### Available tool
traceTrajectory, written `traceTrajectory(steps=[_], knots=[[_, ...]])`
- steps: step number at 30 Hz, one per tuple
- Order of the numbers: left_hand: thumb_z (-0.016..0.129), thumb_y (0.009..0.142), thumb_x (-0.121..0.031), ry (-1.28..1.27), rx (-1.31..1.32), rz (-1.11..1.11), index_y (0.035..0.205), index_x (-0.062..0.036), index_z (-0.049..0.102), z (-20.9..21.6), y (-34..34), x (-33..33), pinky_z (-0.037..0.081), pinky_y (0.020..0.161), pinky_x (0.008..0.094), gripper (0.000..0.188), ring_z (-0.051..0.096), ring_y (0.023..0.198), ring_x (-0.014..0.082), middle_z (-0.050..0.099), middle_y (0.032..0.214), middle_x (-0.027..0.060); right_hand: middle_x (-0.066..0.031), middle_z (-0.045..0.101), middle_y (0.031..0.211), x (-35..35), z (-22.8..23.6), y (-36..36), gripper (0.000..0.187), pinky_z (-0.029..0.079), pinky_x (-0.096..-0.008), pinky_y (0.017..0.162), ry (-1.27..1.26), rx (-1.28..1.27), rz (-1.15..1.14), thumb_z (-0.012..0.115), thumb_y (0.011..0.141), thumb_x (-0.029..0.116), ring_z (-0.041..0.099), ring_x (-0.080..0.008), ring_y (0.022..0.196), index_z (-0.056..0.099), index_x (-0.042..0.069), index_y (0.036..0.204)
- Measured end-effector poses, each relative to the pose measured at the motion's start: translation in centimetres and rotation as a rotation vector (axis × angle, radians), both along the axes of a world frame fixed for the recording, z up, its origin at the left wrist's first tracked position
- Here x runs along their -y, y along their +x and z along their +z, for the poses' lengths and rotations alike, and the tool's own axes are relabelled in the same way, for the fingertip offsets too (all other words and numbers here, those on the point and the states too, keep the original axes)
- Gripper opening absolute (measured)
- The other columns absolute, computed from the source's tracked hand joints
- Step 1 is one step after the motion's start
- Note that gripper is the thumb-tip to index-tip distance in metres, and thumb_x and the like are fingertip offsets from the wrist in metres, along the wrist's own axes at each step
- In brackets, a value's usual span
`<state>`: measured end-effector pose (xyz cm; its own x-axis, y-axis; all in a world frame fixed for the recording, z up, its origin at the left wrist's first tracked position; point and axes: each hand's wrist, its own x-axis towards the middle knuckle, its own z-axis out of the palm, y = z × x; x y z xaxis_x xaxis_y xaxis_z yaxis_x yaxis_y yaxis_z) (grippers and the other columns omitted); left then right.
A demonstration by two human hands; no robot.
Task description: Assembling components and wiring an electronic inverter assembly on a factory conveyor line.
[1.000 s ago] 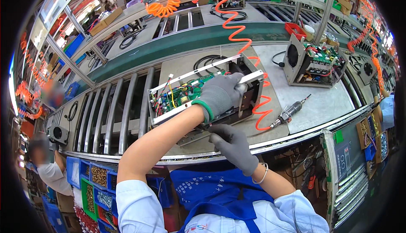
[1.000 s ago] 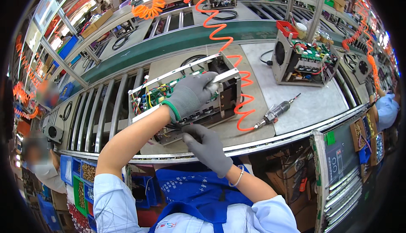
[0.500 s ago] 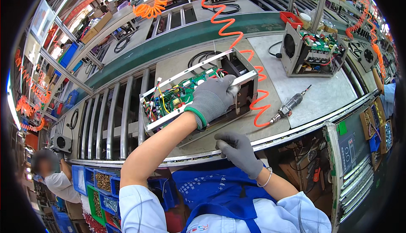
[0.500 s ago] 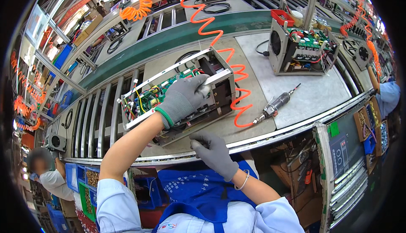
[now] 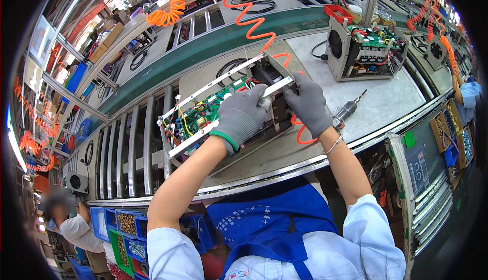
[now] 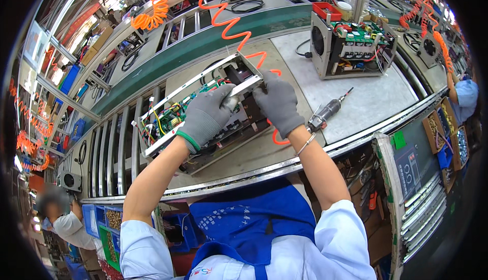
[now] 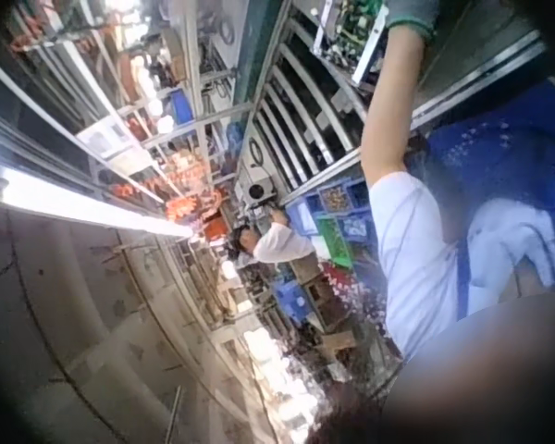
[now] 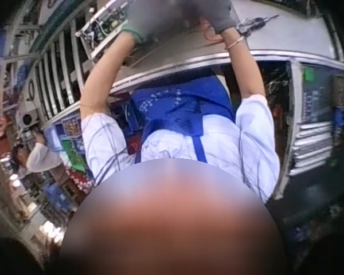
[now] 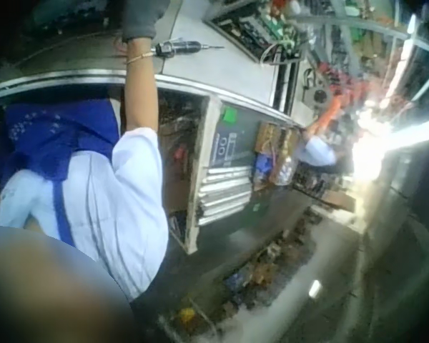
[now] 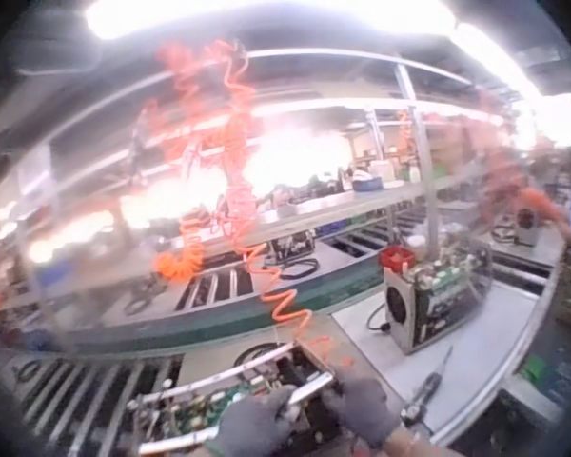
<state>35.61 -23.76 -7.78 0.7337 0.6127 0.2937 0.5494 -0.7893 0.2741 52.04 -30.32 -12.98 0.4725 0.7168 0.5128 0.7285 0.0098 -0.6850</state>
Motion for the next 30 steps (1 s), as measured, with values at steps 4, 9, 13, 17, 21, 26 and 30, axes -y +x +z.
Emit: traceTrajectory(steps=[4, 9, 13, 17, 21, 26, 30], knots=[[0.055, 0.086, -0.029, 0.009, -0.021, 0.033, 0.106, -0.0157, 0.063, 0.0, 0.0, 0.3, 0.05, 0.065, 0.043, 0.026, 0.063, 0.076, 0.0343, 0.066, 0.084, 0.0147, -0.0149, 0.065, 0.076, 0.3, 0.2, 0.3, 0.026, 0.05, -0.0405, 0.063, -0.032, -0.026, 0.042, 0.062, 0.076, 0.02, 0.064, -0.0308, 0.069, 0.06, 0.008, 0.099], [0.054, 0.086, -0.031, 0.084, -0.021, 0.059, 0.101, -0.016, 0.062, 0.0, 0.1, 0.7, 0.05, 0.062, 0.0446, 0.023, 0.063, 0.071, 0.0344, 0.065, 0.077, 0.0148, -0.0158, 0.063, 0.072, -0.1, -0.3, 0.8, 0.021, 0.049, -0.0421, 0.062, -0.01, -0.022, 0.067, 0.063, 0.076, 0.021, 0.063, -0.0332, 0.069, 0.059, 0.006, 0.089], [0.056, 0.085, -0.03, 0.078, -0.026, 0.057, 0.105, -0.013, 0.064, 0.0, 0.1, 0.7, 0.051, 0.066, 0.0423, 0.027, 0.064, 0.073, 0.0336, 0.066, 0.082, 0.0156, -0.0172, 0.061, 0.071, -0.4, -0.7, 1.1, 0.021, 0.047, -0.0439, 0.061, -0.025, 0.0, 0.056, 0.063, 0.076, 0.022, 0.061, -0.0357, 0.069, 0.059, 0.005, 0.087], [0.056, 0.085, -0.029, 0.059, 0.01, 0.036, 0.105, -0.0108, 0.064, 0.1, 0.0, 0.5, 0.051, 0.069, 0.0422, 0.028, 0.064, 0.076, 0.0345, 0.066, 0.084, 0.0177, -0.0175, 0.062, 0.075, -0.4, -0.8, 1.1, 0.022, 0.047, -0.0424, 0.062, -0.001, -0.04, 0.077, 0.063, 0.076, 0.023, 0.061, -0.035, 0.072, 0.06, 0.005, 0.09], [0.056, 0.085, -0.028, 0.047, 0.02, 0.033, 0.103, -0.0103, 0.065, 0.2, 0.1, 0.4, 0.051, 0.071, 0.0426, 0.027, 0.064, 0.079, 0.0352, 0.066, 0.086, 0.0184, -0.0172, 0.063, 0.078, -0.3, -0.6, 1.2, 0.024, 0.047, -0.0412, 0.064, 0.024, -0.049, 0.096, 0.063, 0.077, 0.023, 0.061, -0.0345, 0.073, 0.061, 0.006, 0.094], [0.055, 0.085, -0.029, 0.037, -0.009, 0.039, 0.103, -0.0115, 0.065, 0.2, 0.3, 0.2, 0.051, 0.071, 0.0429, 0.027, 0.064, 0.079, 0.0354, 0.066, 0.086, 0.0186, -0.0165, 0.063, 0.073, -0.4, -0.5, 1.5, 0.026, 0.048, -0.0377, 0.061, 0.017, 0.02, 0.108, 0.062, 0.077, 0.02, 0.063, -0.03, 0.068, 0.062, 0.005, 0.097], [0.055, 0.084, -0.029, 0.032, -0.039, 0.091, 0.103, -0.0136, 0.066, -0.2, 0.7, 0.2, 0.051, 0.07, 0.0424, 0.027, 0.064, 0.077, 0.0347, 0.066, 0.085, 0.0167, -0.0181, 0.063, 0.076, -0.5, -0.7, 1.2, 0.027, 0.048, -0.0422, 0.064, -0.033, 0.051, 0.058, 0.062, 0.074, 0.022, 0.062, -0.0353, 0.073, 0.06, 0.004, 0.095]])
